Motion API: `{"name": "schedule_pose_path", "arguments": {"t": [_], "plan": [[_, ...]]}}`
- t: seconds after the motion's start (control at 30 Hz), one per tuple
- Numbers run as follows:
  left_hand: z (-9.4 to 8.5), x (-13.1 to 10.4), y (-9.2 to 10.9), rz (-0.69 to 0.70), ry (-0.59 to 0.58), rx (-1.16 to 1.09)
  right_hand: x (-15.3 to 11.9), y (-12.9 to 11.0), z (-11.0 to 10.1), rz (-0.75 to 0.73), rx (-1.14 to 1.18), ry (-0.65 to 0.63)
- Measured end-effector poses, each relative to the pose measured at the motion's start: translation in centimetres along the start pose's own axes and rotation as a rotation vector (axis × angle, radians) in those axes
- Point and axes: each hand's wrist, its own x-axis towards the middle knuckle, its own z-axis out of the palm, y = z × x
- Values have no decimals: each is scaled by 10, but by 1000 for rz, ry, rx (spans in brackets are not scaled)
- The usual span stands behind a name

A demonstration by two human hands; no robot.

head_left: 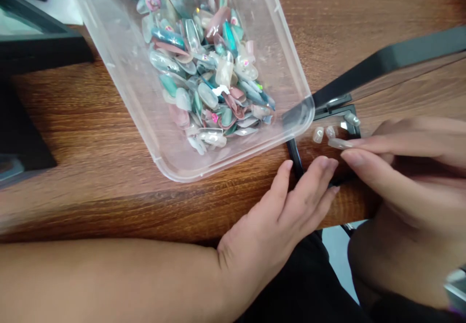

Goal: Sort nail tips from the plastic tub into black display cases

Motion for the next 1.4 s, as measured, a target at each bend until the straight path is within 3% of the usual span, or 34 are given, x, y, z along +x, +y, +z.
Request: {"name": "schedule_pose_path", "arguments": {"t": [0.37,0.67,1.0,1.17,1.4], "plan": [[2,1,2,-16,7,-21,8,-2,12,-130,-61,-31],[-2,3,-4,6,-4,22,15,-7,11,-211,-139,-138],[2,3,-2,3,18,-38,13,-6,11,-212,-224,-181],[2,2,-1,28,1,-60,15,-10,17,-320,-288,-216],[5,2,2,-2,15,-82,20,-16,21,-235,-286,-205]]}}
